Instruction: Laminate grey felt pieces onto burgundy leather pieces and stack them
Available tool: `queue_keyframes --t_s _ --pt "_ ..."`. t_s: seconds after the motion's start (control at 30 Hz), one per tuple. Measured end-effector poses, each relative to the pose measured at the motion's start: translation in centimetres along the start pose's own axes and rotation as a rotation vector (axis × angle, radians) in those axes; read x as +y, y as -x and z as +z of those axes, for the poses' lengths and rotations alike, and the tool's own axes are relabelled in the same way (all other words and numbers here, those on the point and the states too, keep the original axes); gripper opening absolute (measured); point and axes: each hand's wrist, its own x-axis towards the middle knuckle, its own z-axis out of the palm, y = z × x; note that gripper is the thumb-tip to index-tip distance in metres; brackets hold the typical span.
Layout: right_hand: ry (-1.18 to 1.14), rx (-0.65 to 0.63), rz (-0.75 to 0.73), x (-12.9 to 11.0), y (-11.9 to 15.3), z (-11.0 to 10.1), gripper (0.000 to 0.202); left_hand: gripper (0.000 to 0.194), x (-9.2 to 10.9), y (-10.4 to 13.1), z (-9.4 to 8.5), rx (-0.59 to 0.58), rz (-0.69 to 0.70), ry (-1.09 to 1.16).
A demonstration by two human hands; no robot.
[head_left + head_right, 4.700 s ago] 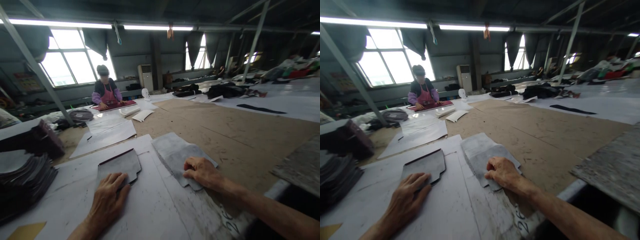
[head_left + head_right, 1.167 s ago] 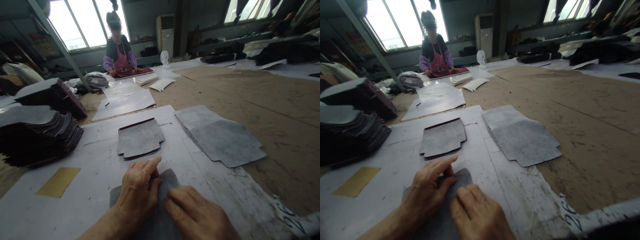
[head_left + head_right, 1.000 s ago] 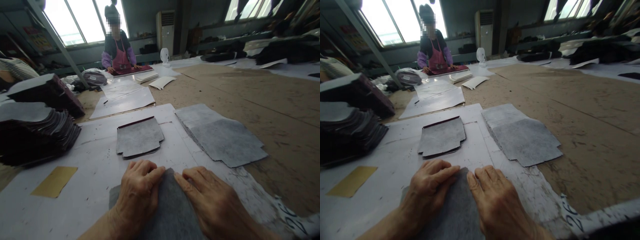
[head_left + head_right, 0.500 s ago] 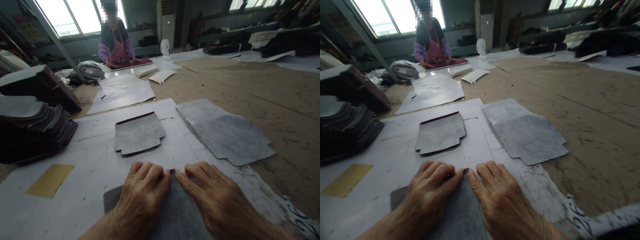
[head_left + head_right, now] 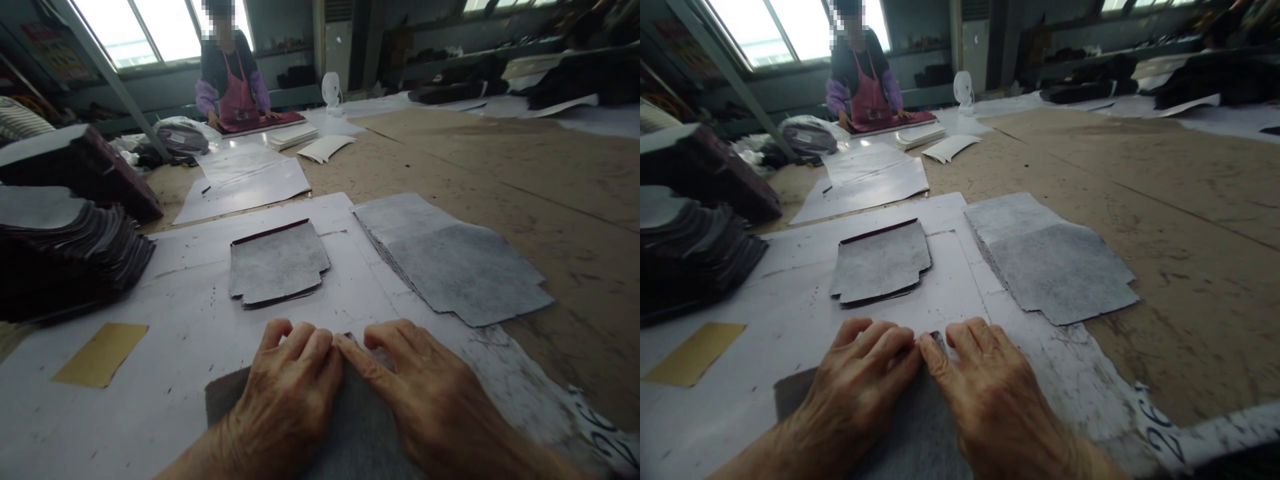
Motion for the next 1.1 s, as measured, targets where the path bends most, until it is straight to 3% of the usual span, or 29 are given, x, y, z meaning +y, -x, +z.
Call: queue_keyframes --t_s 0.2,0.4,0.57,0.77,0.97,1.1 --pt "0.065 -0.07 0.032 -0.6 0.3 0.5 0.037 0.028 -0.2 0.0 -0.1 0.0 0.028 0.014" --pt "0.096 -0.085 0.022 -0.4 0.3 0.4 0.039 0.026 -2.0 1.6 -1.0 0.031 0.028 0.116" --pt "0.152 -0.113 -0.03 -0.3 0.3 0.5 0.042 0.028 -3.1 3.2 -1.9 0.024 0.06 0.132" --pt "0.167 -0.093 -0.14 -0.4 -0.2 0.3 0.038 0.027 -2.9 3.5 -1.5 -0.012 0.062 0.118" --pt "0.062 -0.141 -0.257 -0.7 -1.2 0.0 0.041 0.028 -3.1 3.3 -1.2 -0.048 0.015 0.149" --pt "-0.115 -0.209 -0.147 1.2 -1.1 -0.5 0.038 0.03 -3.2 3.1 -1.2 -0.036 -0.003 0.125"
